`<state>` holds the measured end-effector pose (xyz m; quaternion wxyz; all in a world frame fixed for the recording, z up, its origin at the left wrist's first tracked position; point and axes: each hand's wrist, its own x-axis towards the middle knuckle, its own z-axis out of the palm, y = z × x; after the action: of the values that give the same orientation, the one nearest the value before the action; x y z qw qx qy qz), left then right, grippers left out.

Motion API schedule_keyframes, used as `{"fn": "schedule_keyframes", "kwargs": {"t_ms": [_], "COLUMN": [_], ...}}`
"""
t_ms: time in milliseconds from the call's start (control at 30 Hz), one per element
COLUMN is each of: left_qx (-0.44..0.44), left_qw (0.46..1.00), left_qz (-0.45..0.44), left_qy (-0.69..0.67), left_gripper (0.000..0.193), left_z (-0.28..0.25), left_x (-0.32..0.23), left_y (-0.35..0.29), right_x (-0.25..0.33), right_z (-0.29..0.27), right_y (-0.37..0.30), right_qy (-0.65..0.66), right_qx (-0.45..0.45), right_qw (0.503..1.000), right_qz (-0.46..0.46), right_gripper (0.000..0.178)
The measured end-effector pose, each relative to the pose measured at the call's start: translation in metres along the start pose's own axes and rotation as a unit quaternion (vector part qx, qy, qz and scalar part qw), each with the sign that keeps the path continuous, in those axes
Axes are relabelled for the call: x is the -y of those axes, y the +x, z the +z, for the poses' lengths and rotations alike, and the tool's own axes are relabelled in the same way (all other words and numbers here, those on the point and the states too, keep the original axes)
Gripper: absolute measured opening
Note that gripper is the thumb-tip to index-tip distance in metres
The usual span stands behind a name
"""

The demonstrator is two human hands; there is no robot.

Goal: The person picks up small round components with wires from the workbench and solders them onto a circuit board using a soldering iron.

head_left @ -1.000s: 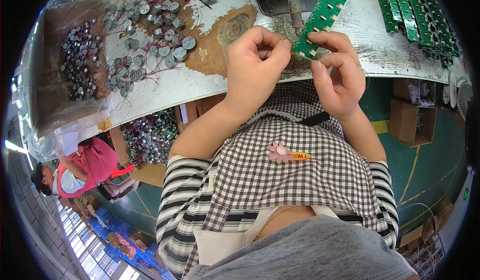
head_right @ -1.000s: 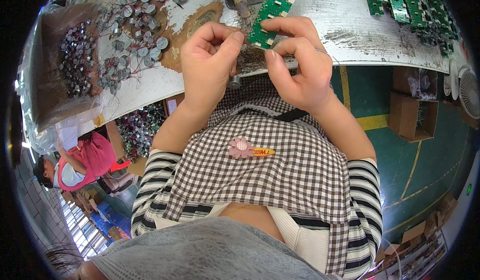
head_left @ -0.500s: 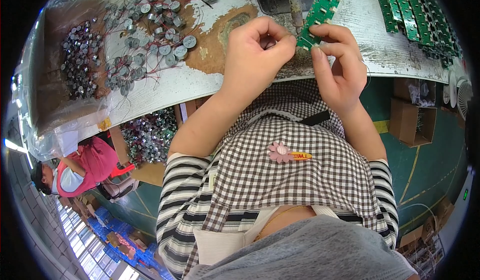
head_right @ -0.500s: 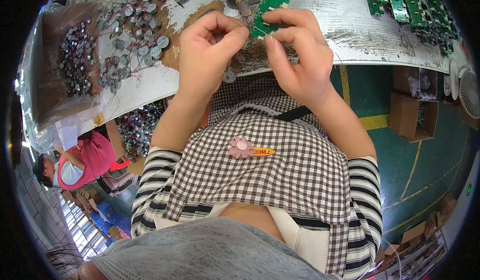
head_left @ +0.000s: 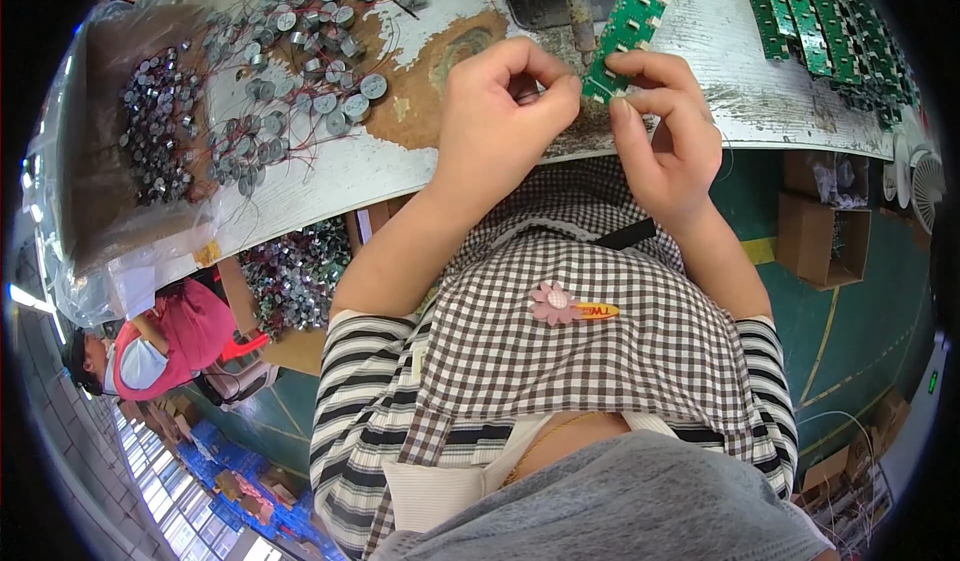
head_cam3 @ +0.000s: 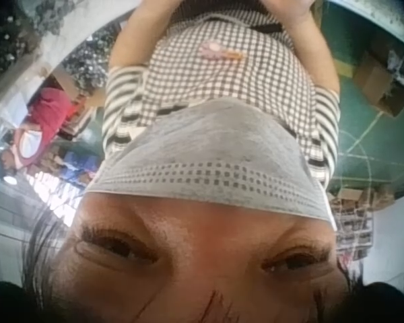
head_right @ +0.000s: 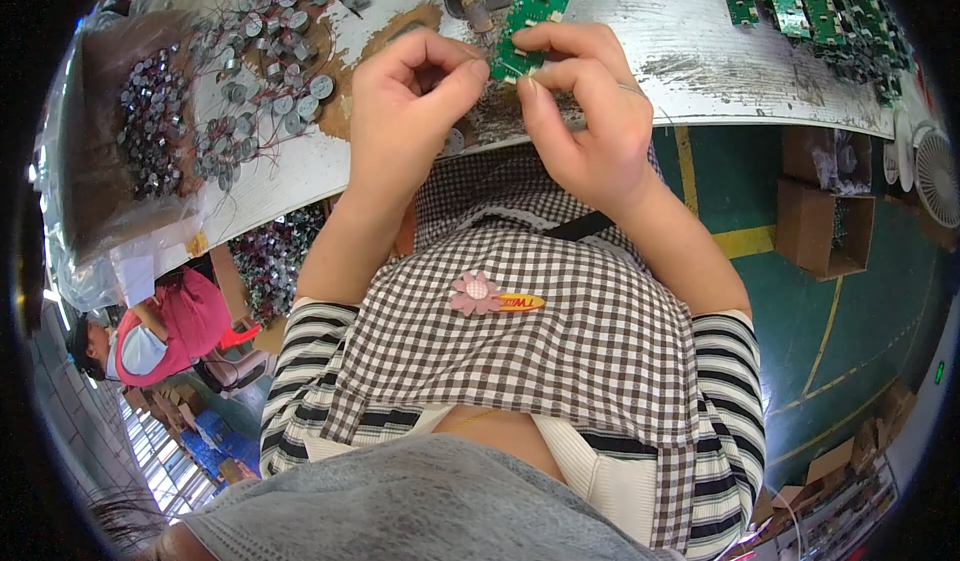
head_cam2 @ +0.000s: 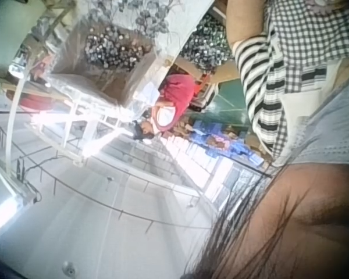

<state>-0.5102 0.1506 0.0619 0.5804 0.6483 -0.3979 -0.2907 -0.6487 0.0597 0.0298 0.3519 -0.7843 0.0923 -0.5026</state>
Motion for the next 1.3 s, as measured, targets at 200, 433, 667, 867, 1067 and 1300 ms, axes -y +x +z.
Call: {"fn": "schedule_keyframes", "kwargs": {"t_ms": [200, 433, 667, 867, 1067, 1300], "left_qx": [-0.005, -0.006, 0.206, -0.018, -0.020, -0.002], "left_qw": [1.000, 1.000, 0.975, 0.713, 0.735, 0.971], "left_qz": [0.009, -0.002, 0.079, 0.403, 0.315, 0.106], "left_qy": [0.013, 0.015, 0.026, 0.574, 0.600, 0.216], "left_gripper": [0.009, 0.008, 0.009, 0.012, 0.009, 0.012], "left_z": [-0.001, -0.002, -0.028, -0.085, -0.104, -0.091], "left_x": [-0.005, -0.001, -0.007, -0.015, 0.030, -0.015], "left_y": [-0.001, -0.006, 0.001, 0.080, 0.107, 0.022], "right_x": [0.000, 0.000, 0.003, 0.000, 0.002, -0.004], "right_z": [-0.001, 0.002, -0.016, -0.005, 0.001, -0.007], "right_y": [0.003, -0.005, -0.002, -0.008, -0.006, -0.010], "right_qy": [-0.005, 0.002, 0.139, 0.164, 0.144, 0.130], "right_qx": [0.007, 0.009, -0.008, -0.025, -0.002, 0.016], "right_qw": [1.000, 1.000, 0.985, 0.976, 0.979, 0.984], "right_qz": [-0.030, -0.006, 0.106, 0.144, 0.142, 0.119], "right_gripper": [0.013, 0.011, 0.003, 0.003, 0.001, 0.005]}}
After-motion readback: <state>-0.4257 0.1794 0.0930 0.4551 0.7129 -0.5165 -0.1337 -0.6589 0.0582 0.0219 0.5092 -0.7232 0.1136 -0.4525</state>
